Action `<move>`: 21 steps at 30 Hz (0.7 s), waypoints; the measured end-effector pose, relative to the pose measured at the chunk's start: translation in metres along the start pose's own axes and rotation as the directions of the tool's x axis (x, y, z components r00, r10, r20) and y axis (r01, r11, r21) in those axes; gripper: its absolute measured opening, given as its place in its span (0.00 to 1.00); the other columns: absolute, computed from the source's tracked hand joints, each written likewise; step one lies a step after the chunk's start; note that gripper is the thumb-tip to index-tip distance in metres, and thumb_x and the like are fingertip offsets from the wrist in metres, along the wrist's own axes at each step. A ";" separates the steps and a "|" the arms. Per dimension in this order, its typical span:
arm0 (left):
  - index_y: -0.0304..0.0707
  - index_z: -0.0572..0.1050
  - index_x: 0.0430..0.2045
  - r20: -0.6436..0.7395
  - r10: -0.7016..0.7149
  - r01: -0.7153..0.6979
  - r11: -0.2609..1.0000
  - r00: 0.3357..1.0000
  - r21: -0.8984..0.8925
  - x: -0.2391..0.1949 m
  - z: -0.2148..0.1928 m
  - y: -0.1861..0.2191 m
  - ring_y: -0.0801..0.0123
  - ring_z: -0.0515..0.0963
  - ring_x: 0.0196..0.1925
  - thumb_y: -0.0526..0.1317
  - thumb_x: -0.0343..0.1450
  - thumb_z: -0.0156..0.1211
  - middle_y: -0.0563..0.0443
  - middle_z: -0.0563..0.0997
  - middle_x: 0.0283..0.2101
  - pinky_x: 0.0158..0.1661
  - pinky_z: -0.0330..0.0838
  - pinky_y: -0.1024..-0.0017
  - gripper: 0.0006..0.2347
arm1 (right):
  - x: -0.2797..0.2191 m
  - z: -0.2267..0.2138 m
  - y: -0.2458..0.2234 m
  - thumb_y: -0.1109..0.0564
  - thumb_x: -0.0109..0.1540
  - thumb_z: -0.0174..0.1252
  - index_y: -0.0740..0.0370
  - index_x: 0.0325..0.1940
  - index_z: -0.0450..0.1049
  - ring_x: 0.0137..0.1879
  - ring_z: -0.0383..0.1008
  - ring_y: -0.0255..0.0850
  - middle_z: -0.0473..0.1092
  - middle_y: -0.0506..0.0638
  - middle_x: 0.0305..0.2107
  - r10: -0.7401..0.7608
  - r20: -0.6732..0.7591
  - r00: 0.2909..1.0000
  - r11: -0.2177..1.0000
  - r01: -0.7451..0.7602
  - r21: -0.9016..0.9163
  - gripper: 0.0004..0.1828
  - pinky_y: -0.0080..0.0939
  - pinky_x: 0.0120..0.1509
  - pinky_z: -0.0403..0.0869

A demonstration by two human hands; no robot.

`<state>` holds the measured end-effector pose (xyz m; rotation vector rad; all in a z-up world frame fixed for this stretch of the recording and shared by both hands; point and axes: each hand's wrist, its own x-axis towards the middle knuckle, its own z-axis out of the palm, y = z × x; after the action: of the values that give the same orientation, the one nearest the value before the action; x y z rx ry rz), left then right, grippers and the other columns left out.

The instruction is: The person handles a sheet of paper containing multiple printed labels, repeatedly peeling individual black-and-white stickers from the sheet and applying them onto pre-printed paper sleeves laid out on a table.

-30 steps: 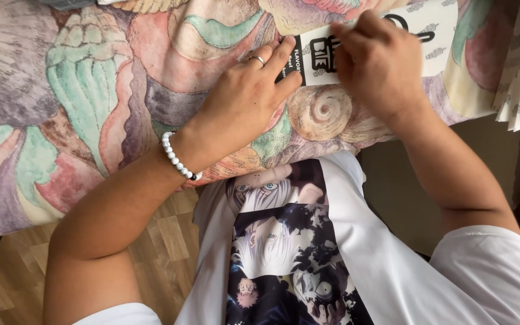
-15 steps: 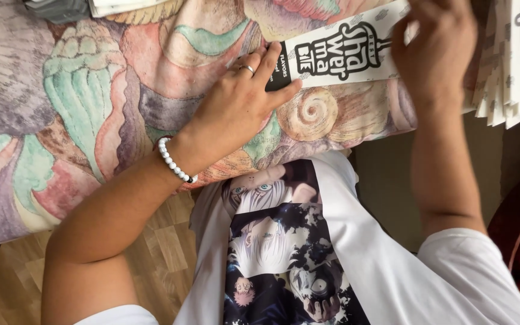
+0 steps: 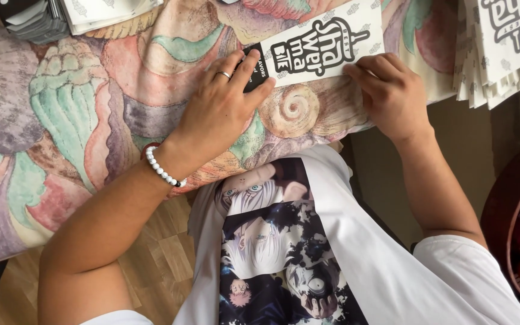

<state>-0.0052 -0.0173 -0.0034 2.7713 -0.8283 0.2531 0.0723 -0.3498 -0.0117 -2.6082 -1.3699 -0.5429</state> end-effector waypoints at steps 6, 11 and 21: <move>0.25 0.75 0.56 -0.041 0.069 -0.075 0.982 0.997 -0.176 0.004 0.005 -0.003 0.40 0.61 0.72 0.21 0.69 0.58 0.30 0.66 0.69 0.73 0.46 0.47 0.19 | -0.004 0.002 0.008 0.78 0.61 0.58 0.63 0.54 0.84 0.44 0.74 0.44 0.75 0.49 0.45 -0.041 -0.005 0.999 0.999 0.041 0.001 0.22 0.38 0.35 0.72; 0.27 0.73 0.55 0.006 0.044 -0.040 0.944 0.999 -0.328 0.004 0.009 -0.011 0.40 0.59 0.73 0.17 0.72 0.44 0.29 0.62 0.69 0.73 0.51 0.52 0.19 | -0.002 0.001 0.009 0.77 0.65 0.58 0.65 0.53 0.84 0.44 0.75 0.45 0.76 0.51 0.45 -0.074 -0.035 0.997 0.997 0.075 0.013 0.18 0.38 0.40 0.74; 0.31 0.73 0.54 0.024 0.021 -0.013 0.952 0.999 -0.307 0.004 0.003 -0.010 0.42 0.56 0.75 0.20 0.73 0.48 0.32 0.57 0.72 0.74 0.54 0.50 0.16 | -0.006 0.003 0.009 0.74 0.70 0.57 0.71 0.53 0.81 0.44 0.73 0.49 0.74 0.56 0.47 -0.099 -0.049 0.994 0.993 0.102 0.059 0.10 0.42 0.44 0.76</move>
<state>0.0037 -0.0124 -0.0066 2.4826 -0.8212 0.0806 0.0774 -0.3589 -0.0165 -2.4741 -1.4852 -0.5610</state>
